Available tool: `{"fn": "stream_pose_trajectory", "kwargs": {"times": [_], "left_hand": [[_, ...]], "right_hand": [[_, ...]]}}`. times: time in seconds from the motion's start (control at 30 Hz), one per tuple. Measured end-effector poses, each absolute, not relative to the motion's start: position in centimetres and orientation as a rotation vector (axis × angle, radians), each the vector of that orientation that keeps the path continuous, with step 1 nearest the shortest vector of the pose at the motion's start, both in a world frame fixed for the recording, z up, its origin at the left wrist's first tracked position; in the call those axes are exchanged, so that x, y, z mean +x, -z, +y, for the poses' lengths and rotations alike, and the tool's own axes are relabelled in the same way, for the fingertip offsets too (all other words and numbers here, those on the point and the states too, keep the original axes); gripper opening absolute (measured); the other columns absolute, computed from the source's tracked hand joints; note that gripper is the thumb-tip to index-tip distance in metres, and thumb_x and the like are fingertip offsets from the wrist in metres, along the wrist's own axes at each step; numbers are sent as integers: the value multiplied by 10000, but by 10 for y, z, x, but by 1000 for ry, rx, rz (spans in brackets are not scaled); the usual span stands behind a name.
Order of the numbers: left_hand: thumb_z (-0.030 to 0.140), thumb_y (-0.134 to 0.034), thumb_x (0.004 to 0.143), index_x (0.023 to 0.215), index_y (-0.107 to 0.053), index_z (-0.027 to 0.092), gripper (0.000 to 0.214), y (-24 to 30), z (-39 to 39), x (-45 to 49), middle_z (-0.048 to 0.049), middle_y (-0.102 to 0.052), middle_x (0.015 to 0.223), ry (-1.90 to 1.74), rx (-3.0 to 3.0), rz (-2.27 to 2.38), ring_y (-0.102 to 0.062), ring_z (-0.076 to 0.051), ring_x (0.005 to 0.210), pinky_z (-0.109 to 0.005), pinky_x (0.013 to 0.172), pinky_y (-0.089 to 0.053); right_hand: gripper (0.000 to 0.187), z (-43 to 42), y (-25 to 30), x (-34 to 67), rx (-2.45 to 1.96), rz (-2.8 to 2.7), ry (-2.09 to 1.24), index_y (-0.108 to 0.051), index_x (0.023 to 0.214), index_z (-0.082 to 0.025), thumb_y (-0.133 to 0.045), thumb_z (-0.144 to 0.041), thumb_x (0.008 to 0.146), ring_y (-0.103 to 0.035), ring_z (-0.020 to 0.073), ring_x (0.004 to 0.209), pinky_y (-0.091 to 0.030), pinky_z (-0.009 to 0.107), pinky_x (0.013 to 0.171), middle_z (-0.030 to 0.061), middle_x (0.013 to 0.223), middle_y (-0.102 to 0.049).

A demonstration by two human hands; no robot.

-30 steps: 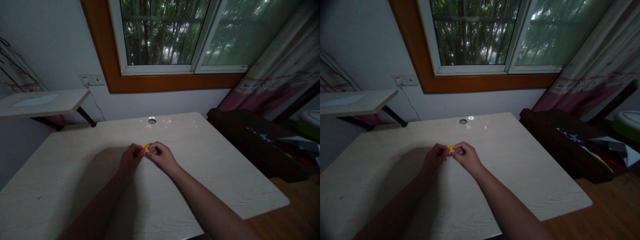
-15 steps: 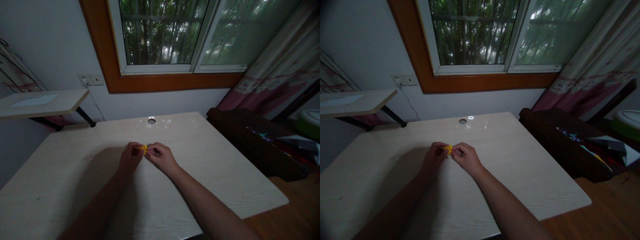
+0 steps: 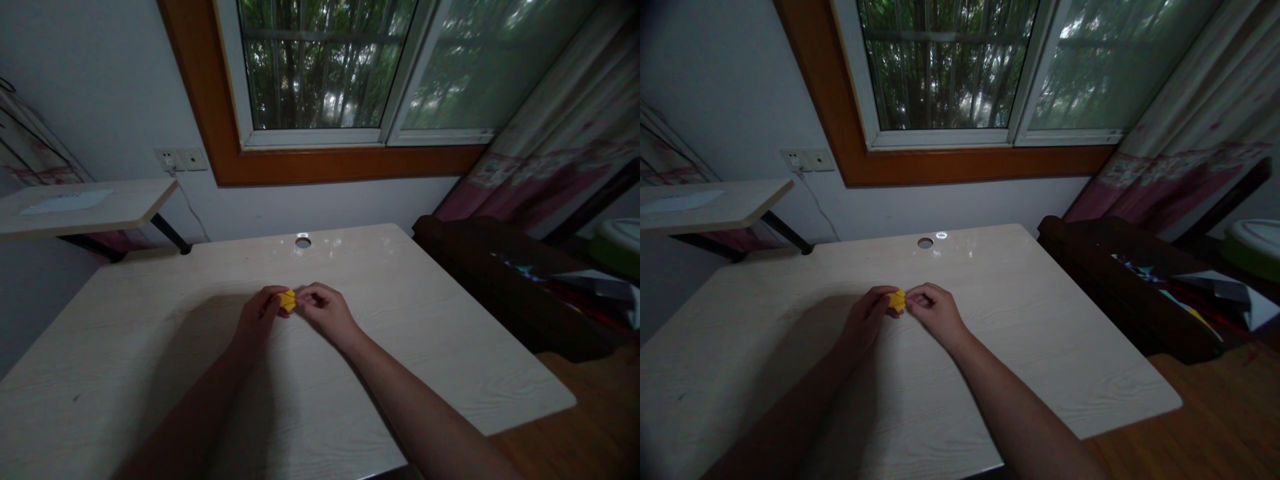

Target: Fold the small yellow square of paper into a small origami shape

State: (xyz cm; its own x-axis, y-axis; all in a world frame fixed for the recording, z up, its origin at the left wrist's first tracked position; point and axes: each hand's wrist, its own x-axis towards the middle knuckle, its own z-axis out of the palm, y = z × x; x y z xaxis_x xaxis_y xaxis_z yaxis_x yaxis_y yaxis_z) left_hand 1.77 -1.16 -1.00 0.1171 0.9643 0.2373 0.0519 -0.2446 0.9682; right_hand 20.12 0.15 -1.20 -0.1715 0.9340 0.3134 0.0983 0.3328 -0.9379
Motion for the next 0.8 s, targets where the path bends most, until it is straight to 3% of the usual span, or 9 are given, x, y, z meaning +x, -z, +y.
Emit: {"fn": "stream_pose_trajectory", "kwargs": {"times": [0.2,0.4,0.8], "left_hand": [[318,-542,907,1019,-626,171,203,8,-12,16,-62,-674,965,-1194,1435,899,-670,-137,725,-295,707,-565],[243,-766,712,986,-587,196,330,13,-8,19,-36,-668,959,-1219,1460,849,-655,-151,836,-284,756,-549],[331,-740,740,999,-636,197,309,10,-8,17,-36,-702,938,-1176,1410,990,-675,-154,748,-311,735,-569]], "right_hand": [[121,2,11,202,-948,-1484,-1101,-705,861,-185,-693,-280,786,-602,137,703,-487,241,662,33,802,-670],[134,3,9,203,-943,-1460,-1142,-695,844,-175,-699,-292,779,-591,127,672,-477,229,631,22,766,-660],[141,-2,4,203,-928,-1582,-1005,-703,915,-200,-666,-297,820,-603,134,720,-505,242,652,40,853,-633]]}}
